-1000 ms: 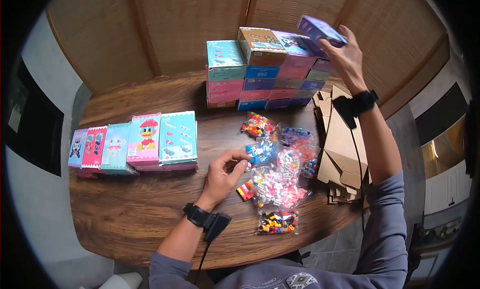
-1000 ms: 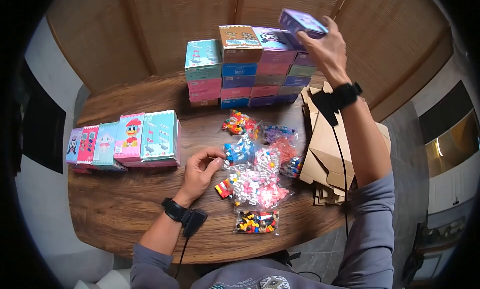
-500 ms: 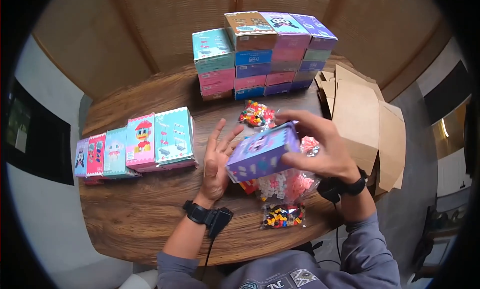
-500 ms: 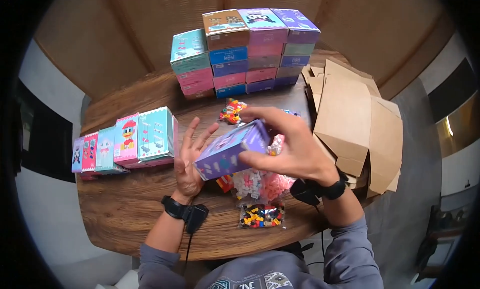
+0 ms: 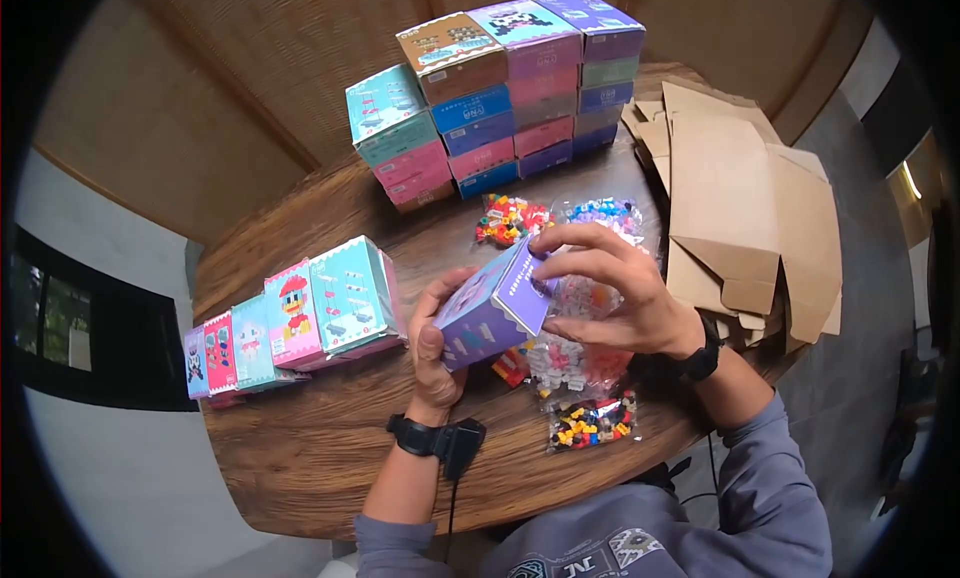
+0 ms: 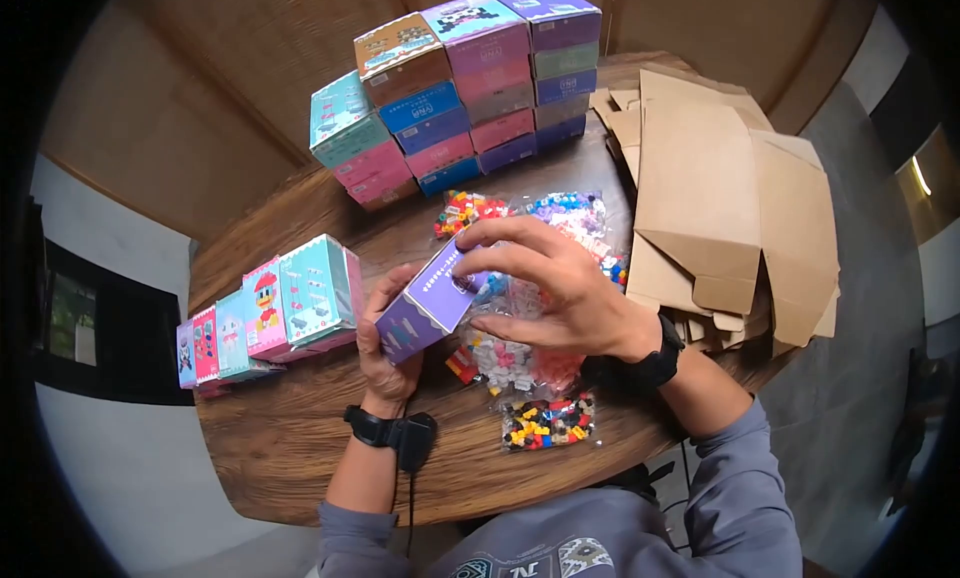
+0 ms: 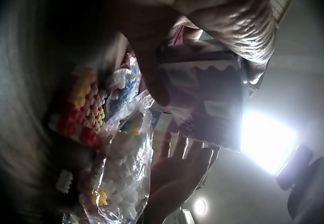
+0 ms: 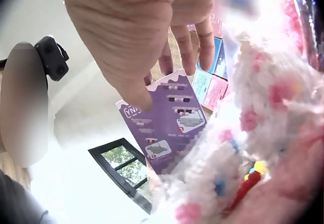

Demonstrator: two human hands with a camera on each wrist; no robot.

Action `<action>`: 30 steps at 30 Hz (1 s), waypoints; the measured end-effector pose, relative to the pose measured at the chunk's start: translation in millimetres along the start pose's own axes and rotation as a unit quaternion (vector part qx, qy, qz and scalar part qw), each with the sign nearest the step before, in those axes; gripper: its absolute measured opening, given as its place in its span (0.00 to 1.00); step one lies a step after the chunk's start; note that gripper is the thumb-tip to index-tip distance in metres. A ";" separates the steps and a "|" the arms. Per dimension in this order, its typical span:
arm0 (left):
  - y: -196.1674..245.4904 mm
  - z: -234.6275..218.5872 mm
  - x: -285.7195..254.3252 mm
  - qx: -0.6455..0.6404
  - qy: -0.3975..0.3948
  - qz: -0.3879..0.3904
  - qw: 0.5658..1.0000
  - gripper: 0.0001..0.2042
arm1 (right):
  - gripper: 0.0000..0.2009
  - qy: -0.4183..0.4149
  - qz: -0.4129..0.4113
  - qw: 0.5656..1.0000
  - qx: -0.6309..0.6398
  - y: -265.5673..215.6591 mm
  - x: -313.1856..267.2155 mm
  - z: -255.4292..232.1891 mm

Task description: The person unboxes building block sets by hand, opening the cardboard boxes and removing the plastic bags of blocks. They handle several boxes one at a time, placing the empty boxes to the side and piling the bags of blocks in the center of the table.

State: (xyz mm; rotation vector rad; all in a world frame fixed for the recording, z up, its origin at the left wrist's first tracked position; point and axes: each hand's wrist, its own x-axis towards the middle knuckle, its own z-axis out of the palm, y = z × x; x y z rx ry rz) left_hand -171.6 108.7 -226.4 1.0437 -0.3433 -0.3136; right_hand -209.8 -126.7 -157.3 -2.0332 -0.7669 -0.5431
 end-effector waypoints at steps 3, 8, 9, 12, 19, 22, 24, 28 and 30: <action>-2.7 -3.2 -0.2 0.005 -0.022 0.002 1.000 0.47 | 0.26 0.010 0.017 1.000 0.009 -4.2 -0.2 2.0; -2.7 -3.8 0.3 0.027 -0.035 0.017 0.999 0.44 | 0.24 -0.015 0.011 1.000 -0.009 -0.9 -5.2 -2.8; -2.7 -2.9 1.0 0.017 -0.026 0.018 0.999 0.44 | 0.23 -0.011 0.005 1.000 -0.008 -0.3 -6.0 -2.3; -4.8 -1.9 1.0 -0.012 -0.004 0.016 1.000 0.43 | 0.23 -0.002 -0.015 1.000 -0.006 2.7 -8.4 1.3; -1.6 0.7 2.1 -0.011 -0.018 0.014 1.000 0.44 | 0.24 0.016 -0.015 1.000 -0.004 -0.2 -5.7 1.3; -1.4 0.9 1.6 -0.003 -0.016 0.008 1.000 0.44 | 0.24 0.006 -0.009 1.000 0.001 0.8 -6.0 0.3; -0.4 1.7 0.9 0.005 -0.015 0.005 1.000 0.45 | 0.24 0.000 -0.009 1.000 0.000 1.2 -6.9 -0.2; -2.0 -0.2 1.3 0.009 -0.018 0.008 1.000 0.45 | 0.24 -0.005 -0.007 1.000 -0.005 3.0 -10.1 0.5; -5.9 -5.3 2.2 0.025 -0.033 0.025 0.999 0.43 | 0.24 -0.006 -0.004 1.000 -0.003 3.1 -10.8 1.2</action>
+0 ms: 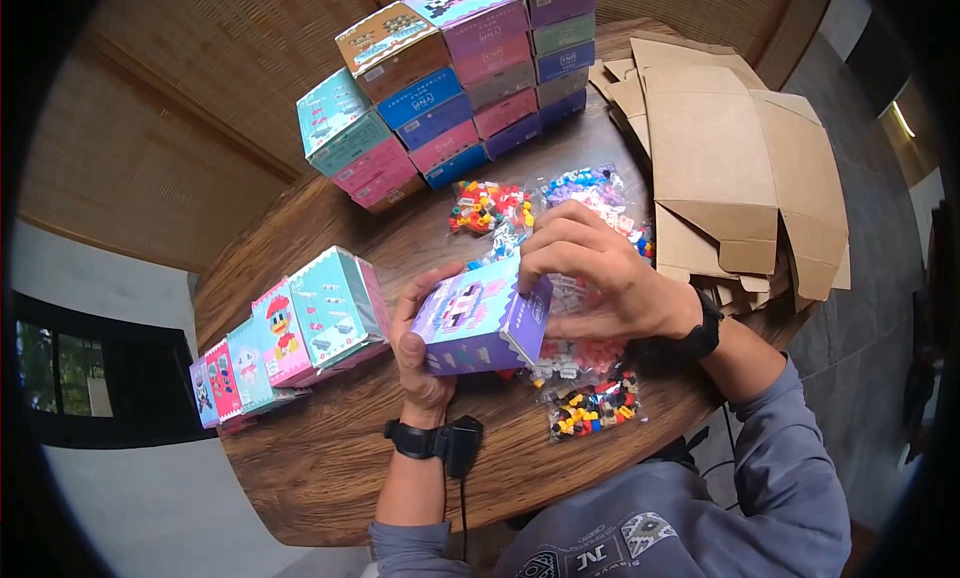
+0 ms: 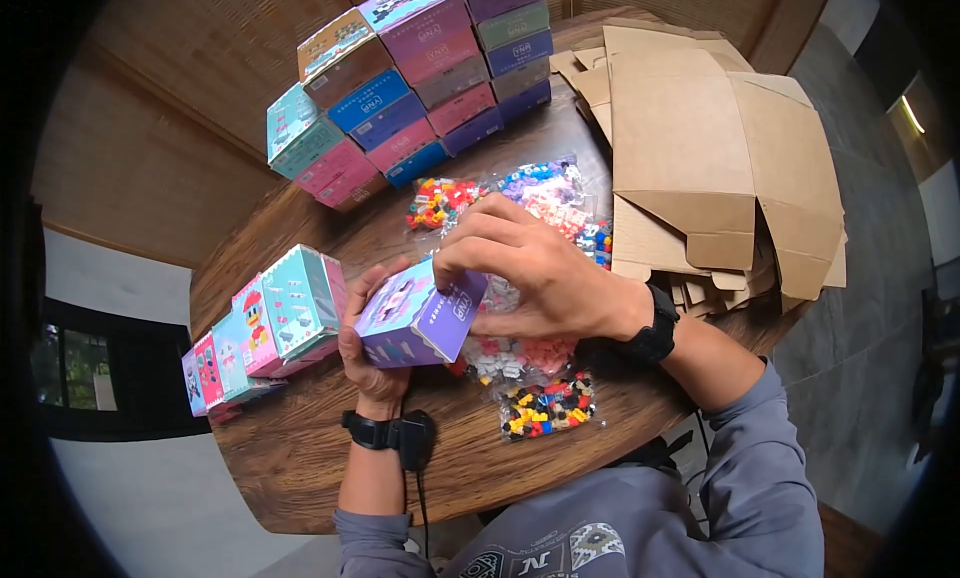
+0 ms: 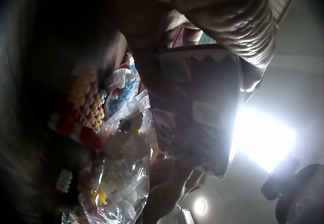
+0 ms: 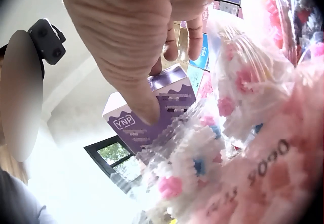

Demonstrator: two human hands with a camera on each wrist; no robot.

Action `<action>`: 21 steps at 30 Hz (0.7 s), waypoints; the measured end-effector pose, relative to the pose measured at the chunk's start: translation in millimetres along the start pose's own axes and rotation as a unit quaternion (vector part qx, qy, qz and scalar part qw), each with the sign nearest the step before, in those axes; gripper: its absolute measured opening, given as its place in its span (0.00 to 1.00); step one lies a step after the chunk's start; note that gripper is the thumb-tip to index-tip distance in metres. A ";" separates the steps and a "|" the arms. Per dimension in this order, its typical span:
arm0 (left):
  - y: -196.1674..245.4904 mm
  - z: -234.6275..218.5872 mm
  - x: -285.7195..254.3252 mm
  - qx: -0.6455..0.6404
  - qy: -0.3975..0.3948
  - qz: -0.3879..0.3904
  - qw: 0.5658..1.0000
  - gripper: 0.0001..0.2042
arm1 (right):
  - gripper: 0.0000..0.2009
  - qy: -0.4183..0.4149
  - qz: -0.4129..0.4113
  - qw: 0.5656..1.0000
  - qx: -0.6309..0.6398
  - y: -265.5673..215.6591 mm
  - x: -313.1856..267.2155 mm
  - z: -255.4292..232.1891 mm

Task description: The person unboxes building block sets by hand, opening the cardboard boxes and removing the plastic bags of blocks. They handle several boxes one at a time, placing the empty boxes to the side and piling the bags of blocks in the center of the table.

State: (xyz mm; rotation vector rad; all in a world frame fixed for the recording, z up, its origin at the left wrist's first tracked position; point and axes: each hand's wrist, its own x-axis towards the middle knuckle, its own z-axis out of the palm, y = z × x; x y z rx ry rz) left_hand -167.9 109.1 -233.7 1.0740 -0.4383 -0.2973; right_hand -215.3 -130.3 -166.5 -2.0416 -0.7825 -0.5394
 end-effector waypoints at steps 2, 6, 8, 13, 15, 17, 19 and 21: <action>-1.5 -0.6 0.3 0.002 -0.006 0.007 1.000 0.42 | 0.24 -0.002 -0.001 1.000 0.002 -0.1 0.6 0.3; -0.5 2.8 0.7 -0.018 0.002 0.003 1.000 0.41 | 0.24 0.005 -0.003 1.000 -0.010 -1.1 0.6 1.3; 0.0 3.3 1.1 -0.024 0.003 0.001 1.000 0.41 | 0.25 0.006 0.003 1.000 -0.013 -1.7 0.0 1.8; 0.8 5.8 1.1 -0.046 0.017 -0.003 0.999 0.39 | 0.25 -0.009 0.010 1.000 0.013 -0.3 -1.0 3.9; 0.5 3.7 1.1 -0.038 0.014 -0.004 0.999 0.39 | 0.25 -0.011 0.013 0.999 0.032 0.0 -1.7 4.9; 0.7 3.1 1.2 -0.031 0.015 -0.004 0.999 0.38 | 0.25 -0.014 0.017 0.998 0.053 0.1 -2.9 5.7; 1.4 3.5 1.4 -0.025 0.022 -0.002 0.999 0.38 | 0.26 -0.007 0.007 0.999 0.043 -0.1 -2.0 5.7; 1.5 3.5 1.5 -0.021 0.025 -0.001 0.999 0.37 | 0.26 -0.003 0.003 0.999 0.032 -0.6 -1.5 5.8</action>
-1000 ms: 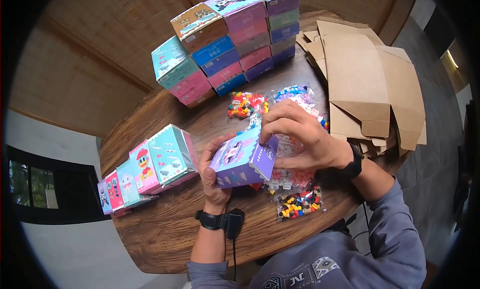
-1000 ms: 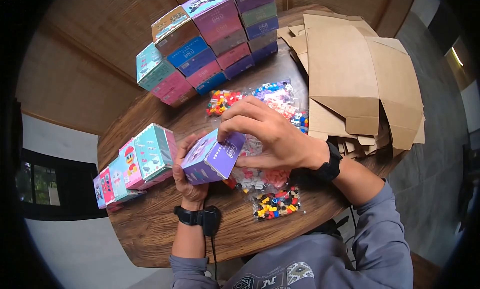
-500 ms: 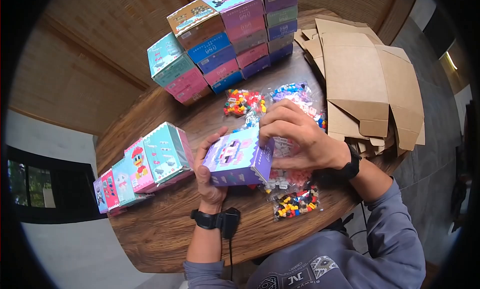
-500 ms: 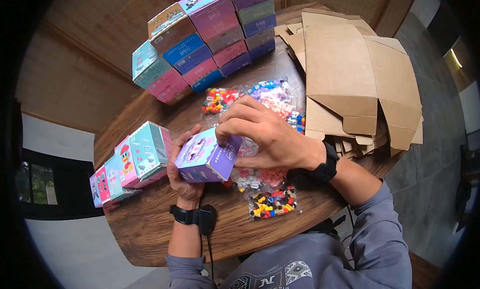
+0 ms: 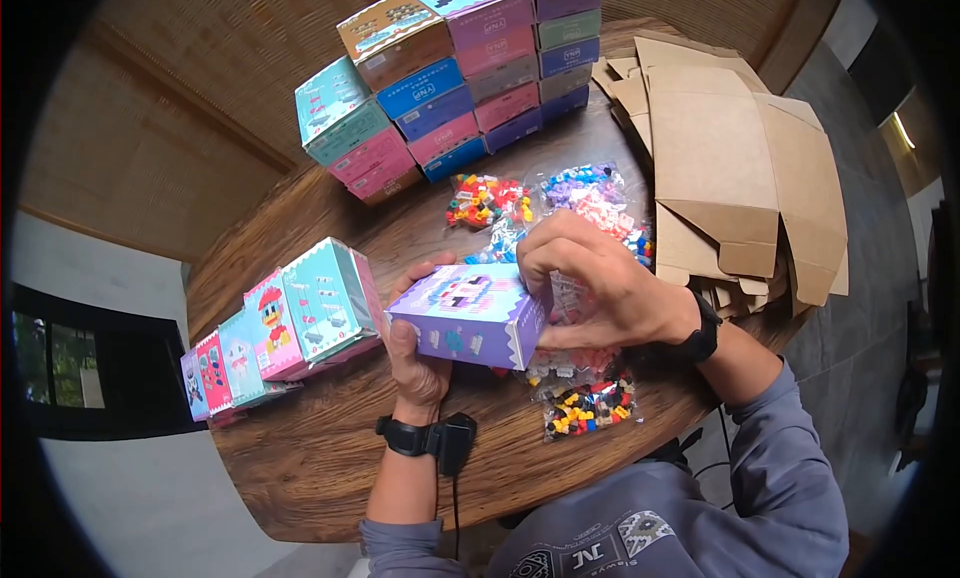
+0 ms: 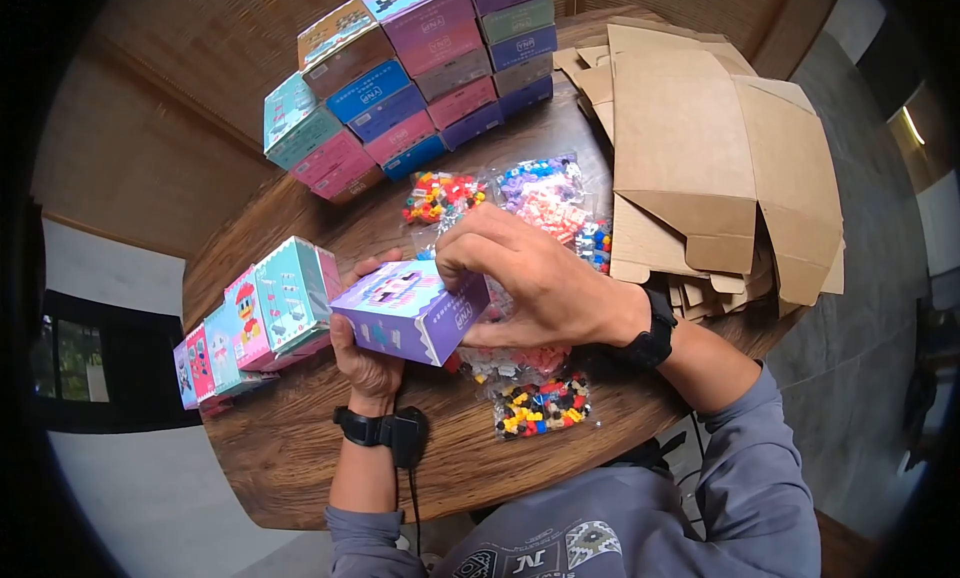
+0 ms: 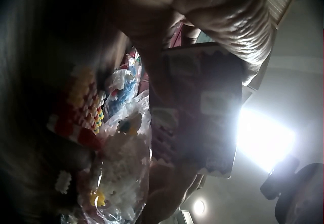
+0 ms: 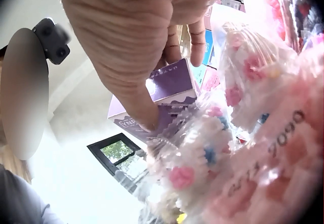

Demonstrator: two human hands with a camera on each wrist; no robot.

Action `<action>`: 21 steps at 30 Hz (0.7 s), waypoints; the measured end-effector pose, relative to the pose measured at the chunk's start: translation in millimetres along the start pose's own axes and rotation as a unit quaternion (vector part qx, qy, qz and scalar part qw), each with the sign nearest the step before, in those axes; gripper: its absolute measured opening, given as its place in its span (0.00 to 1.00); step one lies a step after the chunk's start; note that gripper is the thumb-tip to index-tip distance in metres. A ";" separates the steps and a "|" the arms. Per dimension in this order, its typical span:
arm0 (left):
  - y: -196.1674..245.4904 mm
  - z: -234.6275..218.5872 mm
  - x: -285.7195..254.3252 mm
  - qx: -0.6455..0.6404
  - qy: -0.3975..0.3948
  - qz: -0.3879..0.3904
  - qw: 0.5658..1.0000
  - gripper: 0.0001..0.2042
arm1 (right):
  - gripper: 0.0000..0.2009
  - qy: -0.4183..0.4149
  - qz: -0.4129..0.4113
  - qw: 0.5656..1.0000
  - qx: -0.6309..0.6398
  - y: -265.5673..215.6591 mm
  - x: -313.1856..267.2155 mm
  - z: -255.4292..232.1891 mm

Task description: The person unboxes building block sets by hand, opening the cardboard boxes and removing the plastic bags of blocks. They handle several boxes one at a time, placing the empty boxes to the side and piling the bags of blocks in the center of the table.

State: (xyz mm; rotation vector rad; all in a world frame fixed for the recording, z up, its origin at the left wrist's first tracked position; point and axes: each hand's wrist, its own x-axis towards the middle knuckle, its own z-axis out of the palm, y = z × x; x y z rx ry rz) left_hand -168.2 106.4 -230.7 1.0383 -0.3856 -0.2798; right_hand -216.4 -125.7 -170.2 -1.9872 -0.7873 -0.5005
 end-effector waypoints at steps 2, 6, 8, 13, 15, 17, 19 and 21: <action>-0.9 -0.9 -0.1 0.001 0.001 0.001 1.000 0.37 | 0.26 0.002 0.000 1.000 -0.011 -0.3 0.1 0.5; -2.8 -3.2 -0.4 0.002 0.001 0.000 1.000 0.37 | 0.25 -0.017 0.008 1.000 0.018 -0.6 -0.1 1.8; -2.8 -3.0 -0.4 0.001 0.003 0.000 1.000 0.36 | 0.24 -0.021 0.010 0.999 0.021 -0.4 -0.4 1.9; -3.3 -3.6 -1.6 0.005 0.011 -0.002 1.000 0.36 | 0.21 0.004 -0.007 1.000 0.015 -1.9 0.2 1.2; -3.5 -4.2 -1.8 -0.002 0.012 -0.002 1.000 0.36 | 0.21 0.017 -0.006 1.000 0.023 -3.6 1.6 1.3; -3.0 -3.8 -2.1 -0.005 0.017 -0.004 1.000 0.36 | 0.21 0.015 -0.014 1.000 0.001 -6.9 4.8 -2.6; -1.2 -2.2 -2.2 -0.004 0.026 -0.007 1.000 0.36 | 0.23 0.015 -0.021 0.999 -0.021 -4.2 3.5 -3.5; -0.8 -2.2 -2.4 -0.004 0.024 -0.008 1.000 0.36 | 0.23 0.016 -0.028 0.999 -0.030 -4.1 3.0 -3.8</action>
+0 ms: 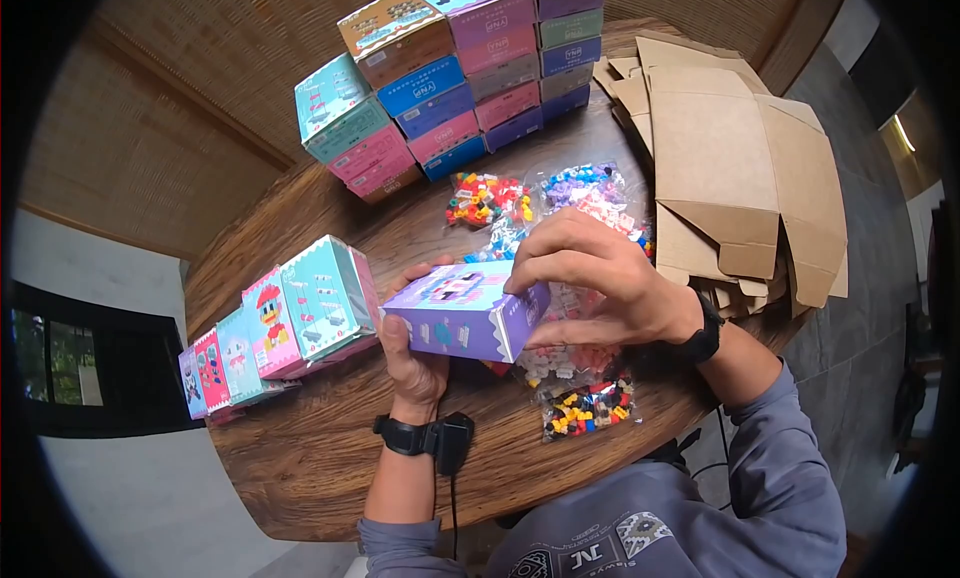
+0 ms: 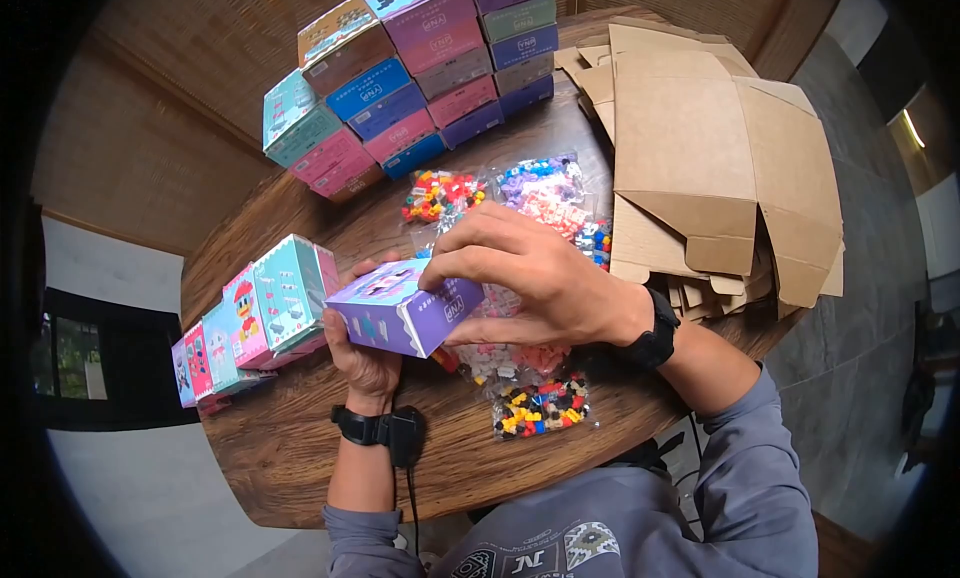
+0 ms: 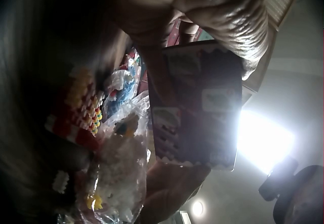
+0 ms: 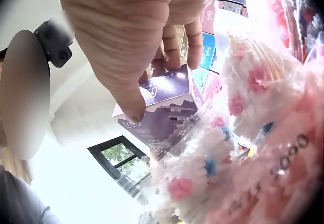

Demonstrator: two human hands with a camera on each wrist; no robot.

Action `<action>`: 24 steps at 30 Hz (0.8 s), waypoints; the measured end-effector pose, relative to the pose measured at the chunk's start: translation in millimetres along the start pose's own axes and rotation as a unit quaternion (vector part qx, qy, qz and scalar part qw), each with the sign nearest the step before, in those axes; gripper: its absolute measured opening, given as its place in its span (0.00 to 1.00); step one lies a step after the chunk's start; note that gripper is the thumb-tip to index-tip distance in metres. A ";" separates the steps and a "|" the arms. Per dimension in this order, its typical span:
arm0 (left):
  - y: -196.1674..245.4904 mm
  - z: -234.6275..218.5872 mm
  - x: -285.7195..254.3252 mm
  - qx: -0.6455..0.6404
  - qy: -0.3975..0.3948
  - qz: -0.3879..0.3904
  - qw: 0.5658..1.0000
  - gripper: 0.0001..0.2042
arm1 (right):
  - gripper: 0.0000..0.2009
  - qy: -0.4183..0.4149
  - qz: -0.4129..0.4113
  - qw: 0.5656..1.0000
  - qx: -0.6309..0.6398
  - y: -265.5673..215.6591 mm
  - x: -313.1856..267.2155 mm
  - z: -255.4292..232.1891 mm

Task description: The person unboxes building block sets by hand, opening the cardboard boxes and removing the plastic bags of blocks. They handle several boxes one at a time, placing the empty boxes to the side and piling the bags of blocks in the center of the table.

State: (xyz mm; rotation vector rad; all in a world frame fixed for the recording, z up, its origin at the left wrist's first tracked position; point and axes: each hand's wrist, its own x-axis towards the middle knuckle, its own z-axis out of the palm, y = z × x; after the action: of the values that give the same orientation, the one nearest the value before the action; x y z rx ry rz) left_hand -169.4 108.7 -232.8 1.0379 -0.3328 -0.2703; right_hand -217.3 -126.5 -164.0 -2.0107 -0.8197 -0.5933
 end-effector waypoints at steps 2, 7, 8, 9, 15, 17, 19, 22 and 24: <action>-0.2 -0.3 0.0 -0.002 0.001 0.000 1.000 0.36 | 0.22 0.004 -0.008 1.000 0.004 -2.1 0.8 -0.6; -2.7 -3.1 0.2 0.011 0.016 0.013 1.000 0.36 | 0.18 0.015 -0.039 0.999 -0.004 3.1 -3.4 -0.6; -3.2 -3.4 0.4 0.005 0.018 0.013 1.000 0.36 | 0.17 -0.001 -0.053 0.999 -0.011 5.3 -3.8 -2.1; -3.6 -3.7 0.7 0.000 0.019 0.014 1.000 0.36 | 0.16 0.005 -0.047 0.999 0.005 3.5 -3.6 -2.3; -0.6 -1.5 0.8 -0.030 0.025 -0.001 0.999 0.36 | 0.09 -0.012 -0.019 0.983 0.180 -4.5 -0.9 -7.6; -0.1 -2.0 0.6 -0.045 0.026 -0.013 0.999 0.36 | 0.08 -0.021 0.039 0.987 0.157 -9.4 -2.1 -6.9; 0.0 -3.1 0.1 -0.068 0.028 -0.027 0.997 0.37 | 0.08 -0.004 0.068 0.992 0.110 -11.9 -2.8 -1.0; -2.2 -3.1 -0.6 -0.033 0.002 -0.008 0.999 0.37 | 0.09 0.009 0.084 0.995 0.047 -12.9 -3.3 5.3; -1.3 -2.4 -0.5 -0.024 0.002 -0.008 1.000 0.37 | 0.11 0.038 0.080 0.996 0.030 -14.1 -0.6 6.7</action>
State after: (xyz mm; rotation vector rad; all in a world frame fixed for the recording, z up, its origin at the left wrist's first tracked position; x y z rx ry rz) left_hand -169.0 110.1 -235.1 0.9934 -0.3129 -0.2890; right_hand -227.4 -115.2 -160.2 -1.9656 -0.6169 -0.5423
